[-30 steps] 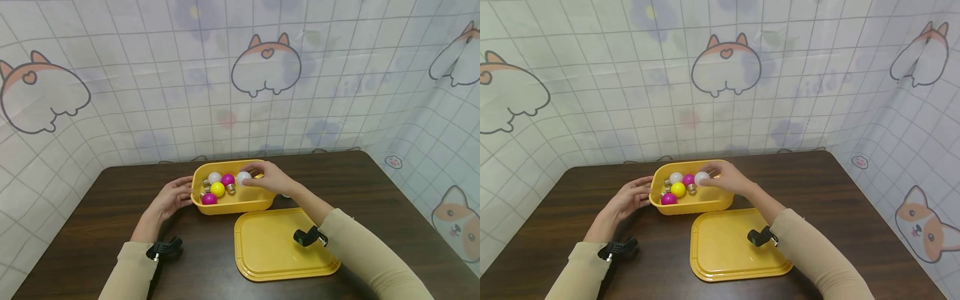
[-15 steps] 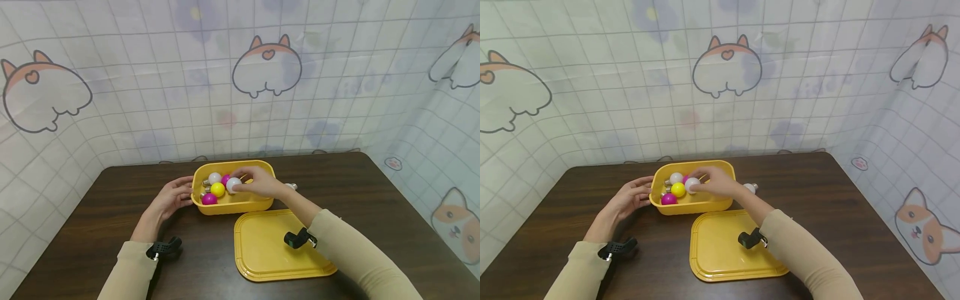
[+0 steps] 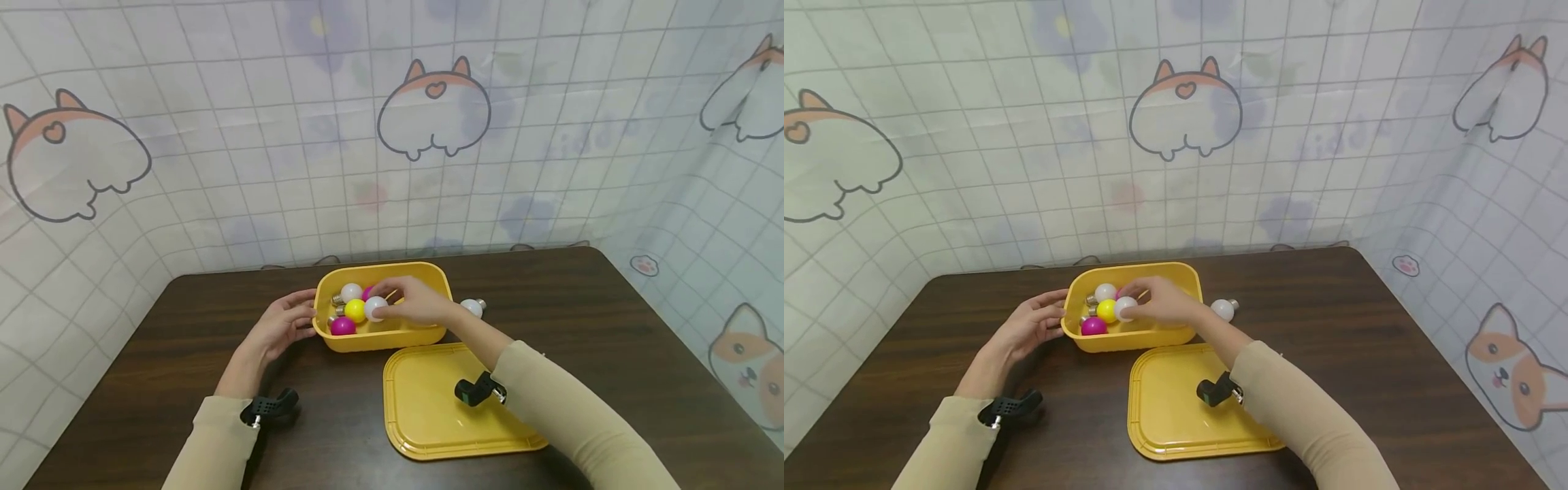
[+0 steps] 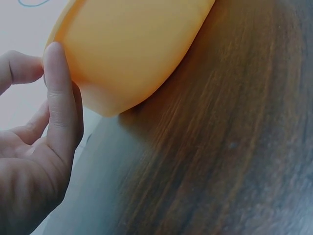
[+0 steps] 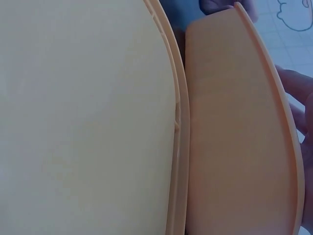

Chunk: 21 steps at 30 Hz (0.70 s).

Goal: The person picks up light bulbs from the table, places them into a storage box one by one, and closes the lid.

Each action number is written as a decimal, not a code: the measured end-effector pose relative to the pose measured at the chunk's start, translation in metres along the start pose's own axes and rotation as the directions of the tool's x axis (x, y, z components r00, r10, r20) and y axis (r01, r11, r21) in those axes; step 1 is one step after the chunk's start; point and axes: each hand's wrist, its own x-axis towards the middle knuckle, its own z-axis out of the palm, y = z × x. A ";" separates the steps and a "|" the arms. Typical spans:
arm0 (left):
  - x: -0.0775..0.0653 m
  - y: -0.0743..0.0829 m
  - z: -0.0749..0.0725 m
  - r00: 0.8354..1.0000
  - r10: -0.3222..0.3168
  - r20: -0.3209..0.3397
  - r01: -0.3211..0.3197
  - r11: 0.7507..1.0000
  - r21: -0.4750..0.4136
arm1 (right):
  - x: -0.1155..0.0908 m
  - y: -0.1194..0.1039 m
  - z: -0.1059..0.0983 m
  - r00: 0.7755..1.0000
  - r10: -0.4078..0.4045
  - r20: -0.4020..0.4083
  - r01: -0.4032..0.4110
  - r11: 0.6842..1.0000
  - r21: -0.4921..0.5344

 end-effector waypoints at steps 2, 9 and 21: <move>0.000 0.000 0.000 1.000 -0.001 -0.006 0.001 1.000 -0.001 | 0.001 0.001 0.001 1.000 0.006 0.004 -0.006 1.000 0.003; 0.000 0.001 0.000 1.000 -0.006 -0.014 0.005 1.000 -0.021 | 0.003 0.001 0.003 1.000 0.023 0.015 -0.023 1.000 -0.002; -0.004 0.002 0.001 1.000 -0.010 -0.021 0.010 1.000 -0.014 | -0.001 -0.005 0.001 0.998 -0.006 -0.060 0.006 1.000 -0.008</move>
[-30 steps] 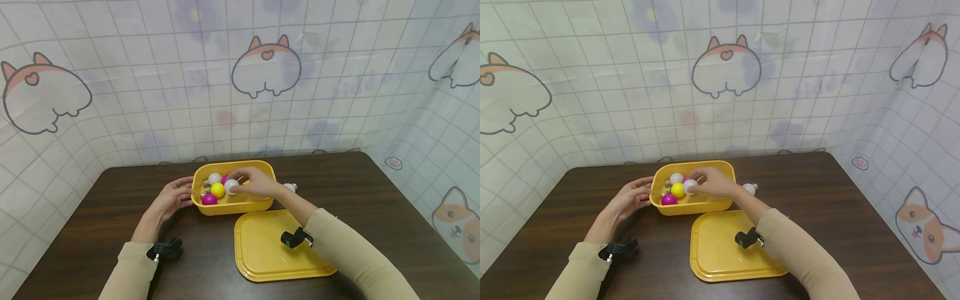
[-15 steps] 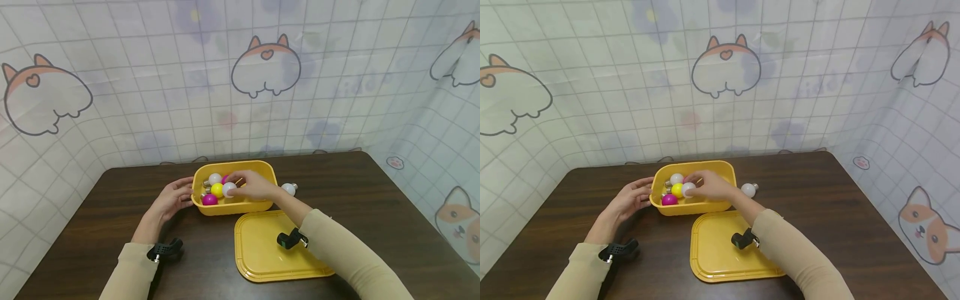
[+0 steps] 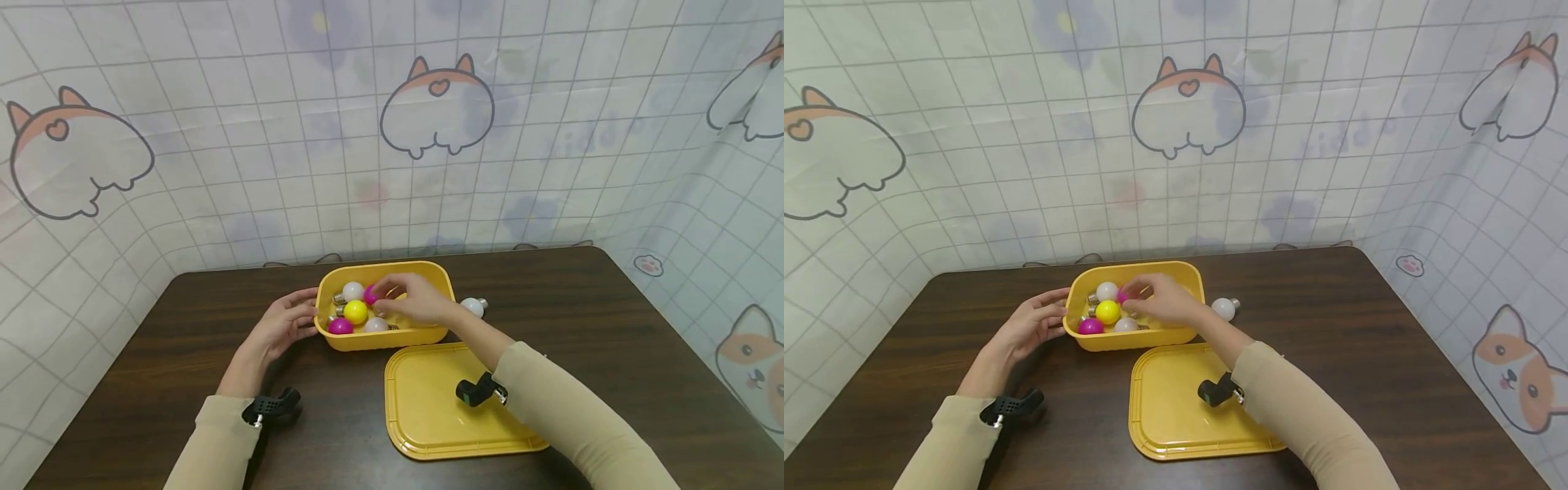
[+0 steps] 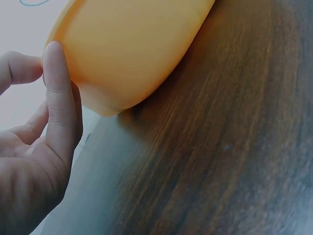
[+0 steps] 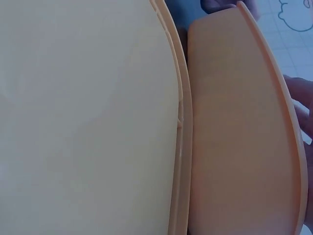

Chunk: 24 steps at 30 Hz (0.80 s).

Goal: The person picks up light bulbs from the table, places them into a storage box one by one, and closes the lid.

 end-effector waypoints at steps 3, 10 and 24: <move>0.000 0.000 0.000 1.000 0.001 0.006 -0.001 1.000 0.005 | -0.004 0.000 -0.004 0.998 -0.034 -0.053 0.035 0.999 0.017; 0.002 0.001 0.000 1.000 -0.006 -0.012 0.006 1.000 0.004 | -0.021 0.005 -0.026 0.981 -0.033 -0.192 0.047 0.997 0.065; 0.002 0.000 0.000 1.000 -0.008 -0.004 0.008 1.000 0.003 | -0.058 0.022 -0.068 0.954 0.023 -0.298 0.014 0.992 0.123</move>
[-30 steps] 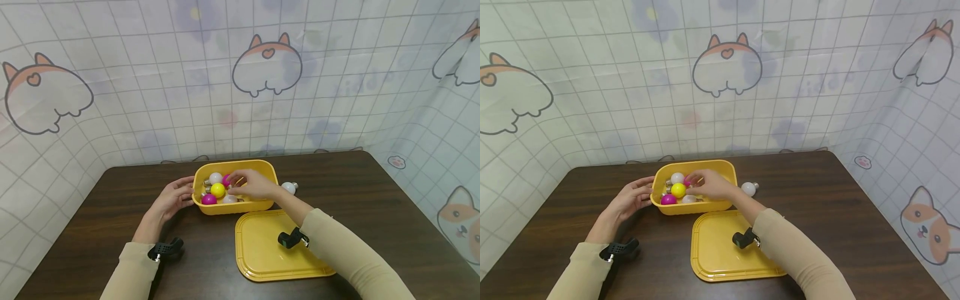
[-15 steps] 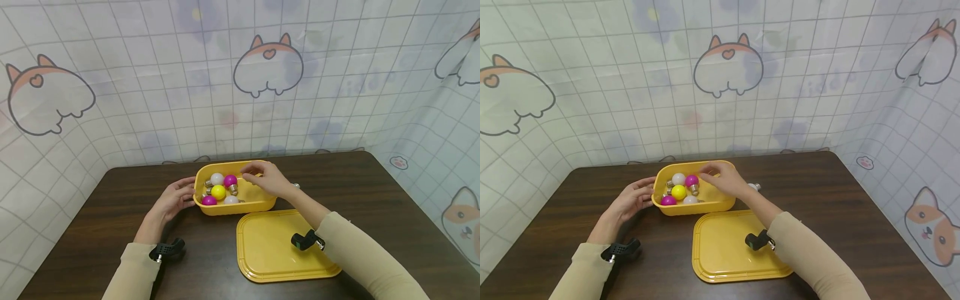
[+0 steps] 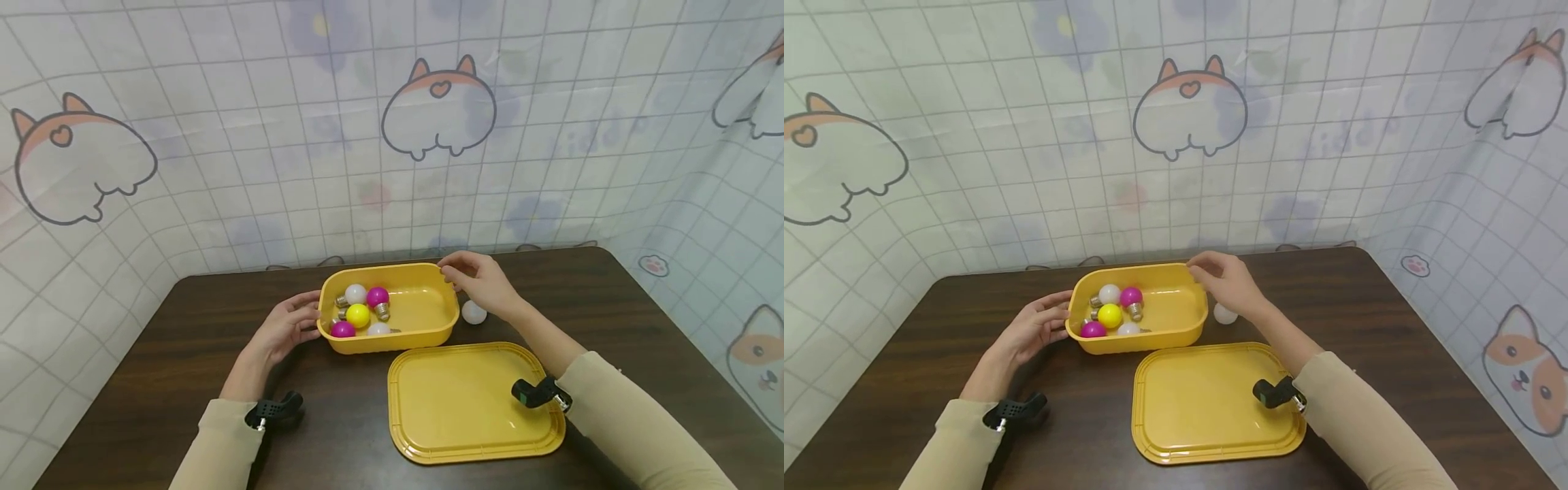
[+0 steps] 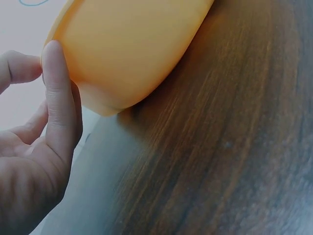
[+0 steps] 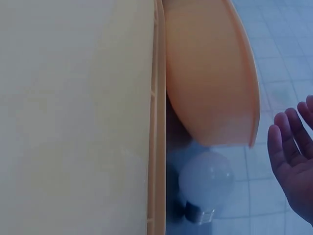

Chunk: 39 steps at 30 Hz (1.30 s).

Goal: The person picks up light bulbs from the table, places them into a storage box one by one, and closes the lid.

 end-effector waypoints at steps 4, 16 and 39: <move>0.000 0.000 0.001 1.000 0.014 0.010 -0.014 1.000 0.005 | -0.006 0.004 -0.011 1.000 0.017 -0.014 -0.017 1.000 -0.014; 0.001 -0.002 0.000 1.000 0.003 -0.003 -0.003 1.000 0.002 | -0.024 0.027 -0.030 0.996 0.093 -0.004 -0.093 0.993 -0.072; 0.001 -0.004 -0.001 0.999 0.035 0.024 -0.035 0.999 -0.008 | -0.036 0.053 -0.051 0.981 0.150 0.126 -0.127 0.976 -0.176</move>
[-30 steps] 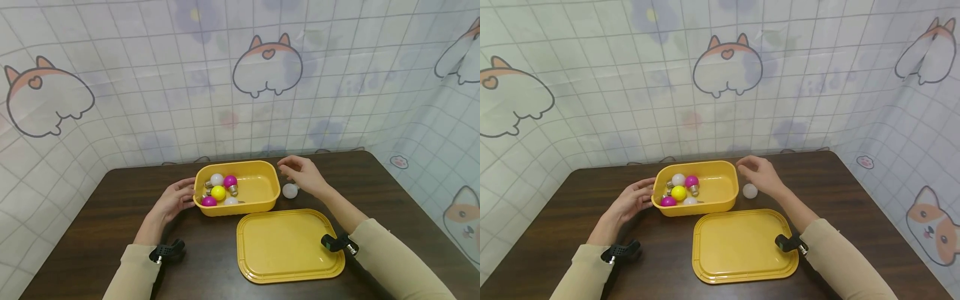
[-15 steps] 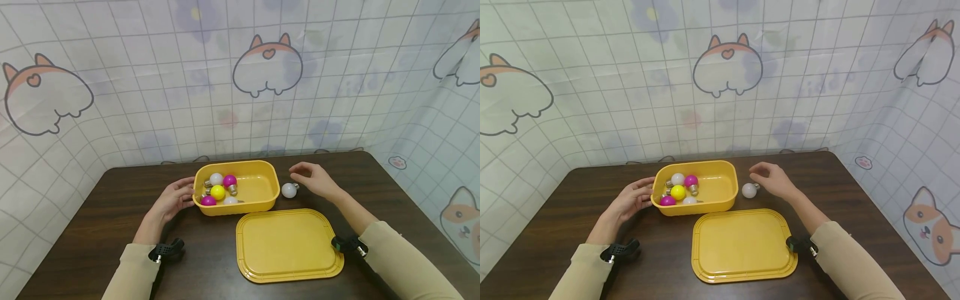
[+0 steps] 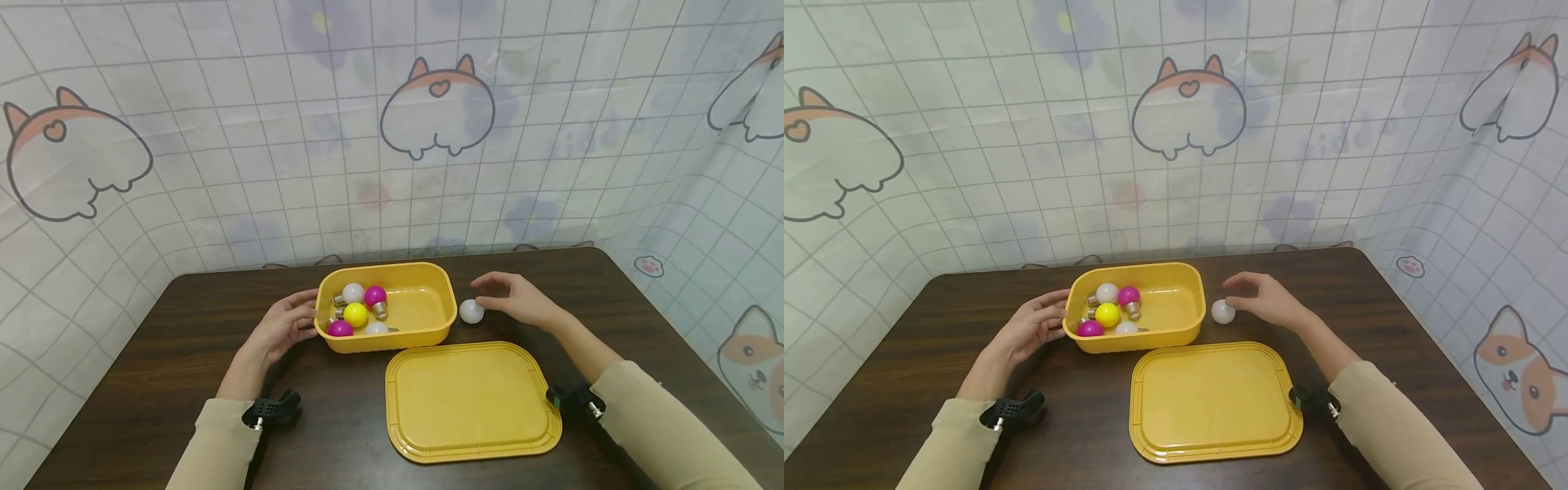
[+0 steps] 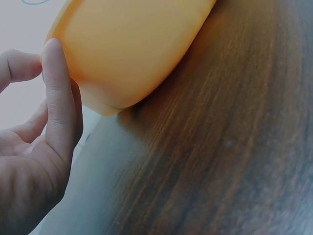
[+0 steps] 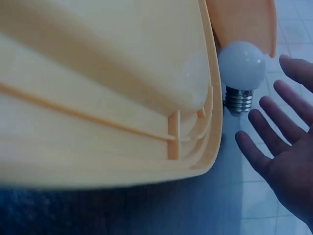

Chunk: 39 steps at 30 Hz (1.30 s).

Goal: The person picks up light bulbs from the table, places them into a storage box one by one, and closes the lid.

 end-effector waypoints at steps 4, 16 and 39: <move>-0.001 0.000 0.000 1.000 -0.001 0.005 0.001 1.000 0.001 | 0.001 0.002 0.001 0.999 -0.013 0.045 0.013 1.000 0.015; -0.002 0.002 0.000 1.000 -0.007 0.000 0.007 1.000 0.003 | 0.005 0.006 0.002 0.986 -0.037 0.164 0.032 0.999 0.028; 0.000 0.000 0.000 1.000 -0.007 -0.013 0.007 1.000 0.007 | 0.005 0.002 0.005 0.979 -0.024 0.202 0.029 0.999 -0.020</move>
